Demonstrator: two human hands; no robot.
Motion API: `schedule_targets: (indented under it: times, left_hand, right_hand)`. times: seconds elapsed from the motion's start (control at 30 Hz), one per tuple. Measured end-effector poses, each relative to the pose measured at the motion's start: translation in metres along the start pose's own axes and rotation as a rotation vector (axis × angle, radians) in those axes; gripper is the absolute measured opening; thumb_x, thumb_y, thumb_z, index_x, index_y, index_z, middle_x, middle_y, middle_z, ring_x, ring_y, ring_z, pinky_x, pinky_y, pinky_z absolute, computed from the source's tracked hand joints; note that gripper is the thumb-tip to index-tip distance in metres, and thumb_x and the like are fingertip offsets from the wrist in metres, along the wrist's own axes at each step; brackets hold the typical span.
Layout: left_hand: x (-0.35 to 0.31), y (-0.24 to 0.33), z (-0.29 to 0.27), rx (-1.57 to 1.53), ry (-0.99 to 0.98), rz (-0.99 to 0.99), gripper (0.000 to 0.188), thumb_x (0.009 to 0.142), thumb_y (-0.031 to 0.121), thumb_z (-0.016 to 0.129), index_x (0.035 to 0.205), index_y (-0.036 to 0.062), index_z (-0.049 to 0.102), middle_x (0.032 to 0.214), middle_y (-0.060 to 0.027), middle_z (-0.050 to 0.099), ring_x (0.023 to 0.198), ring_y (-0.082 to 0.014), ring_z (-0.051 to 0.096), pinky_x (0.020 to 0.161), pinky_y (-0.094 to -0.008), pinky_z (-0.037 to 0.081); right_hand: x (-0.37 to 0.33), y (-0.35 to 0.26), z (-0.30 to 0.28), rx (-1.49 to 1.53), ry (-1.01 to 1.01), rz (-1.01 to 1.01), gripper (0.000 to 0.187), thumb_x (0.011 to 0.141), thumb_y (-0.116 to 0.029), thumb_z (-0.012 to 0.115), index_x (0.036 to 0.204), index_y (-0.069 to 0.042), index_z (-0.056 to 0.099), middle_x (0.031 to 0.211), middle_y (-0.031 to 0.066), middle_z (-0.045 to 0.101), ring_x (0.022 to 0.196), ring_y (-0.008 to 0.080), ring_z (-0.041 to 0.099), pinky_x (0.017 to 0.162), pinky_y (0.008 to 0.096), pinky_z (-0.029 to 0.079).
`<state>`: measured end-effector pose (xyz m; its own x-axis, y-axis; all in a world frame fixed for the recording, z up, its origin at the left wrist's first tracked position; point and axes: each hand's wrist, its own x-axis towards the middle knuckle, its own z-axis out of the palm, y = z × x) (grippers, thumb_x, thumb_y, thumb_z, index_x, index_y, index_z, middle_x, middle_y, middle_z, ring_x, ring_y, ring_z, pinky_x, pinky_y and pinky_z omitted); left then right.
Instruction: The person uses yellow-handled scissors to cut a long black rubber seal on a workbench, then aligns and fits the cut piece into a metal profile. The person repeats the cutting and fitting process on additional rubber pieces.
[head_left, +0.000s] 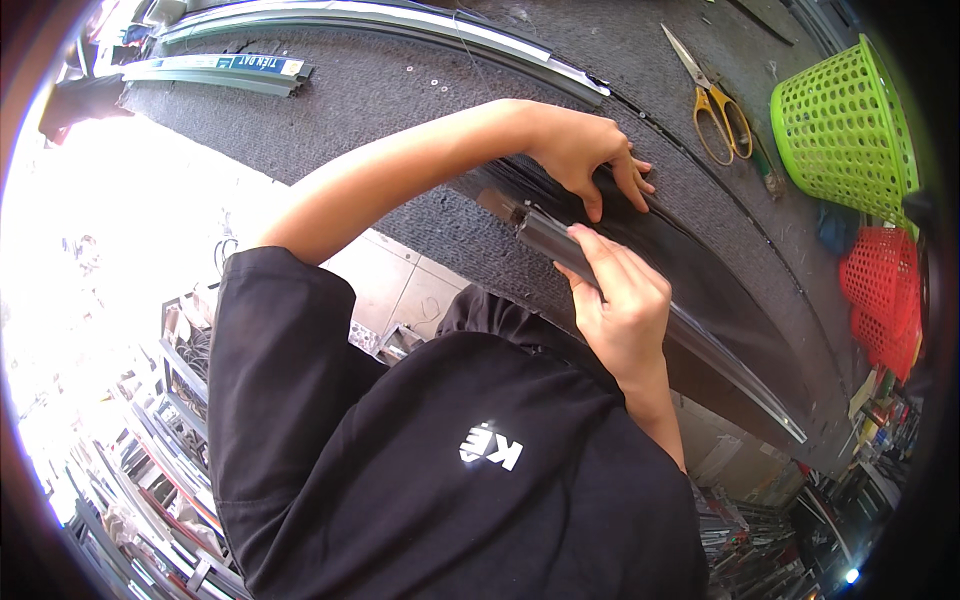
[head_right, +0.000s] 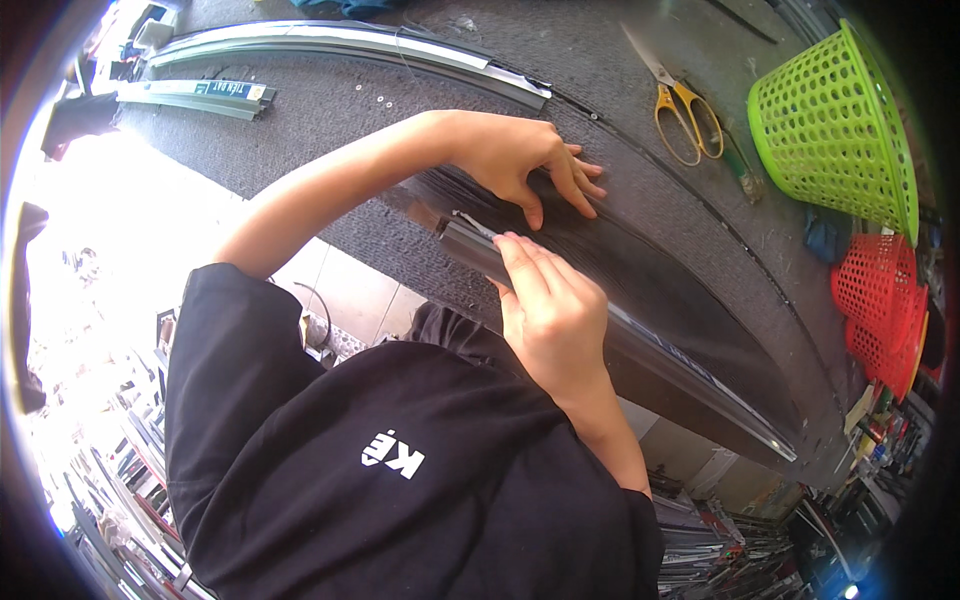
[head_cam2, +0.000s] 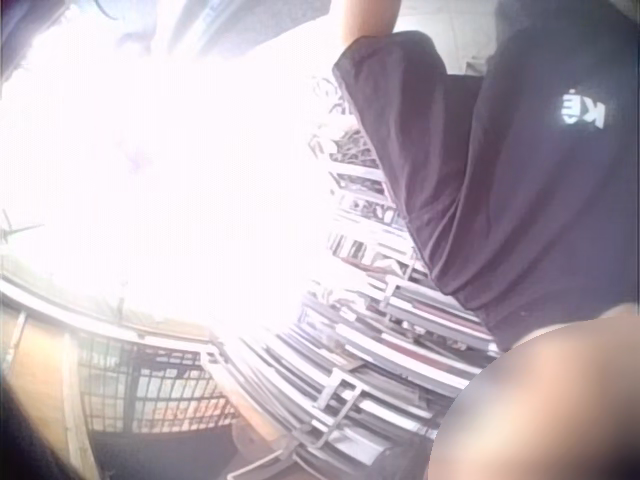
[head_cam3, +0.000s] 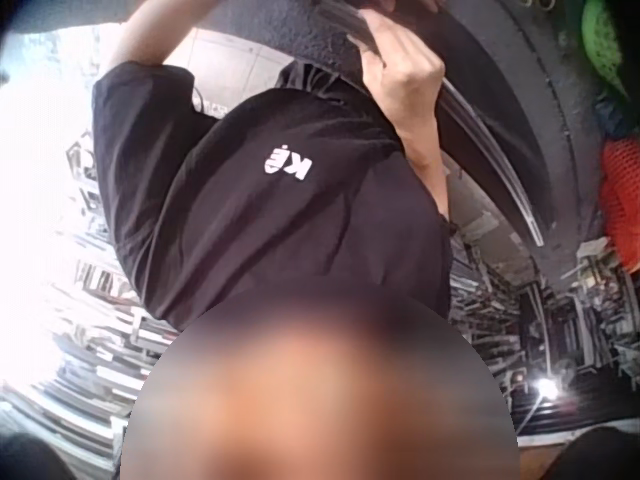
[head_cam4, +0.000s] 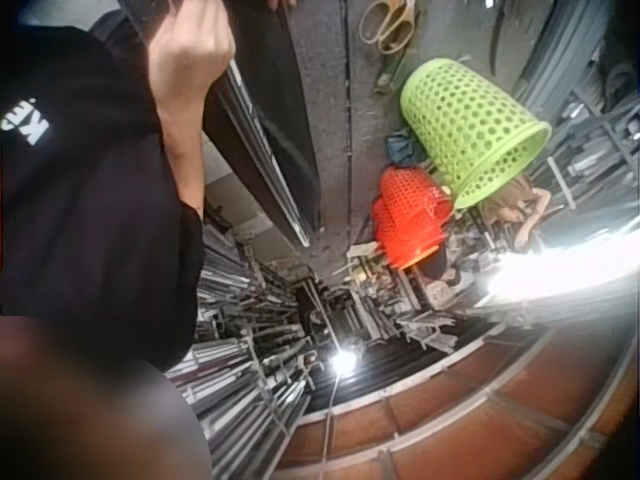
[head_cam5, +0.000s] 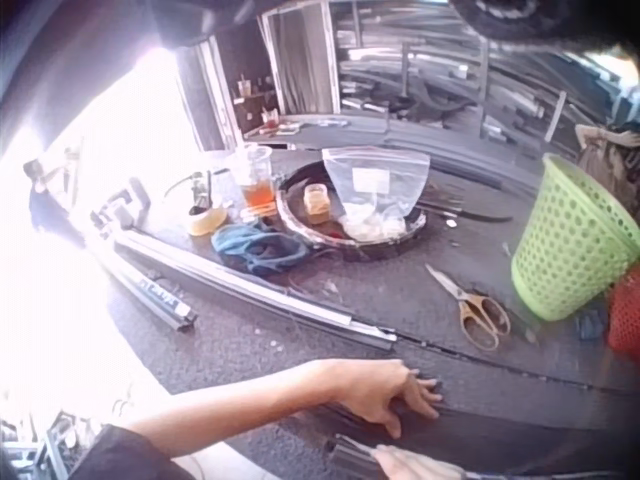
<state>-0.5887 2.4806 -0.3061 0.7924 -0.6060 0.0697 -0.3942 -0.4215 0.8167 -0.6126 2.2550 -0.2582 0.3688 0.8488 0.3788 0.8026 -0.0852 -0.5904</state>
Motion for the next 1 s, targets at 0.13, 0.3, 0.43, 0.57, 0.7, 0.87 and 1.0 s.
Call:
schedule_targets:
  times: [0.13,0.3,0.43,0.57,0.7,0.87,1.0]
  left_hand:
    - [0.0,0.0,0.002,0.011,0.006,-0.007,0.06,0.077,0.015,0.081,0.134,0.0119,0.066,0.144,-0.0104,0.059,0.146,-0.0312,0.039,0.126,-0.0509,0.023]
    - [0.0,0.0,0.0,0.008,-0.006,0.004,0.058,0.078,0.015,0.08,0.134,0.012,0.066,0.145,-0.0111,0.058,0.146,-0.0315,0.04,0.126,-0.0508,0.023]
    - [0.0,0.002,-0.001,0.028,0.003,-0.005,0.059,0.079,0.016,0.08,0.136,0.0122,0.065,0.145,-0.0118,0.058,0.145,-0.0322,0.041,0.126,-0.0509,0.024]
    - [-0.002,0.005,-0.005,0.043,-0.003,-0.045,0.06,0.08,0.019,0.08,0.138,0.0121,0.063,0.144,-0.0121,0.058,0.144,-0.0327,0.042,0.125,-0.0505,0.025]
    - [-0.012,0.012,-0.006,0.134,0.06,-0.098,0.056,0.084,0.025,0.077,0.136,0.012,0.063,0.138,-0.0134,0.063,0.136,-0.0348,0.052,0.122,-0.0502,0.031]
    - [-0.027,0.046,0.011,0.382,0.285,-0.147,0.059,0.085,0.027,0.077,0.14,0.014,0.06,0.142,-0.0115,0.06,0.14,-0.0305,0.049,0.119,-0.0514,0.035]
    - [-0.016,0.086,0.033,0.157,0.384,-0.286,0.06,0.078,0.013,0.08,0.136,0.009,0.063,0.141,-0.0136,0.061,0.141,-0.0366,0.047,0.118,-0.0507,0.035]
  right_hand:
    - [0.01,-0.005,0.009,-0.012,0.005,-0.037,0.038,0.075,0.003,0.079,0.112,0.002,0.069,0.096,0.0173,0.073,0.084,0.0338,0.072,0.071,0.0395,0.056]
    - [0.016,-0.013,0.035,-0.044,-0.042,-0.12,0.039,0.076,0.002,0.078,0.113,0.007,0.067,0.096,0.0224,0.072,0.086,0.0352,0.073,0.074,0.0401,0.059]
    - [0.009,-0.01,0.044,-0.054,-0.041,-0.085,0.042,0.074,0.001,0.078,0.115,0.004,0.068,0.103,0.0189,0.072,0.093,0.0344,0.072,0.079,0.0399,0.058]
    - [-0.007,-0.005,0.047,-0.079,-0.087,-0.062,0.046,0.074,-0.003,0.08,0.119,-0.001,0.068,0.123,0.0152,0.068,0.113,0.0333,0.065,0.093,0.0424,0.053]
    - [-0.028,0.006,0.034,-0.041,-0.112,-0.014,0.047,0.076,-0.007,0.08,0.121,-0.004,0.069,0.136,0.0135,0.062,0.124,0.0332,0.059,0.101,0.0451,0.047]
    - [-0.073,0.027,-0.019,-0.068,0.175,0.172,0.038,0.079,-0.011,0.081,0.115,-0.003,0.071,0.126,0.0128,0.069,0.112,0.031,0.064,0.095,0.0419,0.05]
    - [-0.121,0.055,-0.066,-0.197,0.576,0.486,0.026,0.085,0.002,0.073,0.11,0.0,0.072,0.113,0.0129,0.073,0.1,0.0287,0.067,0.089,0.0372,0.053]
